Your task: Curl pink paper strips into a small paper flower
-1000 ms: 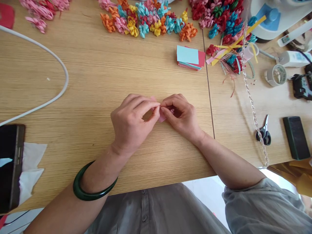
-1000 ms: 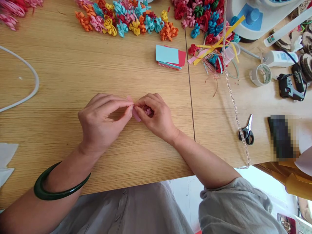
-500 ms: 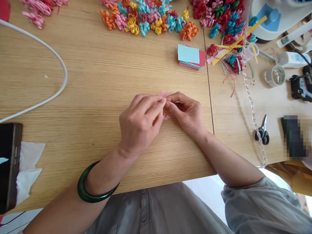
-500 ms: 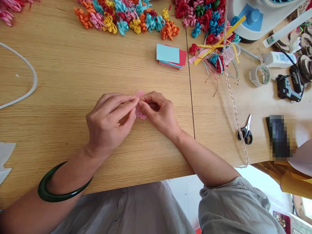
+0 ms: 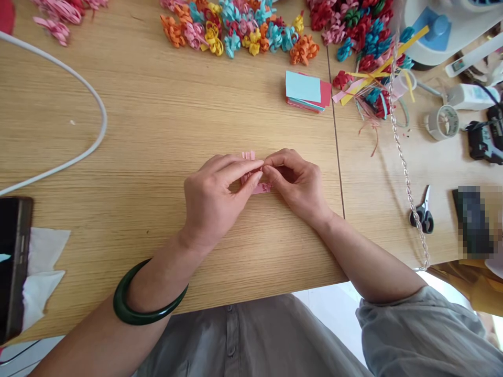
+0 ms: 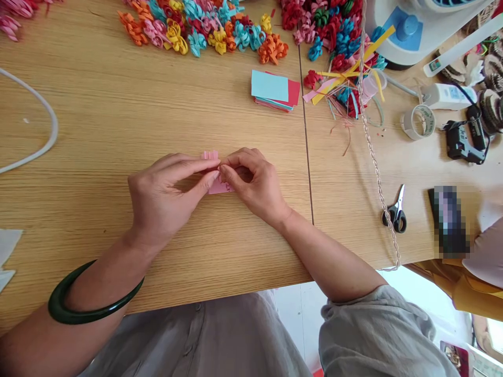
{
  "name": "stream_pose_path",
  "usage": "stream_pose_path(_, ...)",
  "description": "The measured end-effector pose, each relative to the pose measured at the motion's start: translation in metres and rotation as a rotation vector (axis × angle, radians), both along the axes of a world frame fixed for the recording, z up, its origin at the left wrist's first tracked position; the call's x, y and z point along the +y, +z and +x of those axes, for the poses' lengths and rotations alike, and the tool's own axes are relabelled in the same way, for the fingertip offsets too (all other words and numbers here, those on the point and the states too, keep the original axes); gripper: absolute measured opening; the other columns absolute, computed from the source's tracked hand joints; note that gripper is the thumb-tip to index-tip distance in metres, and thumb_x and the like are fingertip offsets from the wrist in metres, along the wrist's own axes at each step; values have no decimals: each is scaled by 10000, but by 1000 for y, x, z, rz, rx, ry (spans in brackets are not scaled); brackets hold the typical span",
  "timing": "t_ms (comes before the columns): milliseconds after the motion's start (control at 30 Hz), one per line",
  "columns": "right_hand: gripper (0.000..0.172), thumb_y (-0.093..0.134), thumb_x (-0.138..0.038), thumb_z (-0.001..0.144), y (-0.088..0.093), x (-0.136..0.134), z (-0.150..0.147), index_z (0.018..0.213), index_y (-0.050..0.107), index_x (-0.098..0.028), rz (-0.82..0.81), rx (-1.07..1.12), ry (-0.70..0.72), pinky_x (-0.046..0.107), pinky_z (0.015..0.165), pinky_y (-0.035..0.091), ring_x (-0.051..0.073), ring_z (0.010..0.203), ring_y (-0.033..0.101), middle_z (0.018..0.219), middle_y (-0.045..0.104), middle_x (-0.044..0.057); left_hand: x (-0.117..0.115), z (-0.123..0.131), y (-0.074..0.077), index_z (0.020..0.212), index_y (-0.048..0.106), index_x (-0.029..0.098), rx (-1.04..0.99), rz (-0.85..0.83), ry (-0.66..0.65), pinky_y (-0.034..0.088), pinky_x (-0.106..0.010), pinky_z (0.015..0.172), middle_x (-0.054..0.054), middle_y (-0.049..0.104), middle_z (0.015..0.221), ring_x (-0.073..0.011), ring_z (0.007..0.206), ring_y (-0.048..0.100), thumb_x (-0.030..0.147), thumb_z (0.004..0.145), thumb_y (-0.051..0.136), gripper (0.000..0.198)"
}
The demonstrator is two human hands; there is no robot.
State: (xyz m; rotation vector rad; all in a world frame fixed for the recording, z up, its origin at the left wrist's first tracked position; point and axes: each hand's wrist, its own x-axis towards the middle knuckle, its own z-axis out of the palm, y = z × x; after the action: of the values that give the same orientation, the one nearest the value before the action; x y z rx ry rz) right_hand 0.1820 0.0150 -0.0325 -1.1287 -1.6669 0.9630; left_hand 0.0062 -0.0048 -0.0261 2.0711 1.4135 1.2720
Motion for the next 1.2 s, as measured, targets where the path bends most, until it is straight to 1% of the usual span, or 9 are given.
stream_pose_path(167,77,701,-219,942,0,1,1,900,766,-211,0,-4,25,363,889,526,162,894,653,903,755,21,0,-2,3,968,795,296,135,82,48,574,-370,739,-4,814,926,-216,855,749,232,990,672,140)
stream_pose_path(267,71,700,-220,939,1,0,1,930,769,-207,-34,0,37,370,898,527,169,922,658,934,764,32,1,-1,5,968,786,310,235,138,65,558,-373,725,4,815,957,-218,870,740,236,1000,655,154)
stream_pose_path(367,70,701,-232,936,0,0,1,932,768,-211,-52,-7,43,379,900,531,175,928,657,936,767,35,1,0,6,932,774,311,257,153,86,548,-378,720,5,810,945,-219,863,729,245,1008,636,171)
stream_pose_path(500,67,695,-229,932,1,0,0,911,758,-224,-59,-33,37,387,897,541,183,936,660,940,766,32,2,-1,7,884,741,303,182,64,84,558,-385,730,2,782,867,-220,845,717,285,1014,631,171)
stream_pose_path(633,46,709,-244,924,3,-1,0,911,750,-230,-42,-71,35,370,861,536,183,923,644,919,757,30,3,-1,6,889,720,303,68,15,71,579,-363,746,23,773,854,-194,816,720,260,991,662,125)
stream_pose_path(767,84,702,-266,935,3,-1,-1,868,729,-224,-31,-63,13,347,808,518,164,853,616,866,730,19,3,0,6,896,732,288,-6,-34,42,601,-340,777,24,788,899,-178,836,741,229,978,680,114)
stream_pose_path(933,98,690,-230,933,2,-1,-3,839,706,-212,-21,-65,-5,343,809,511,157,845,612,852,715,15,5,-4,9,966,772,291,-84,-100,6,616,-314,768,9,801,949,-181,909,759,265,1016,628,155)
stream_pose_path(1100,99,680,-211,942,3,-1,-1,847,705,-221,31,-133,22,359,816,511,171,868,606,863,719,20,9,-13,8,1015,786,314,56,2,-44,599,-371,807,5,809,993,-207,926,758,259,967,706,108)
stream_pose_path(1200,88,670,-199,942,3,-1,-1,865,707,-222,52,-154,37,364,816,511,176,877,608,875,722,24,8,-15,8,972,777,343,178,35,-45,581,-384,777,16,807,981,-217,944,750,247,974,688,131)
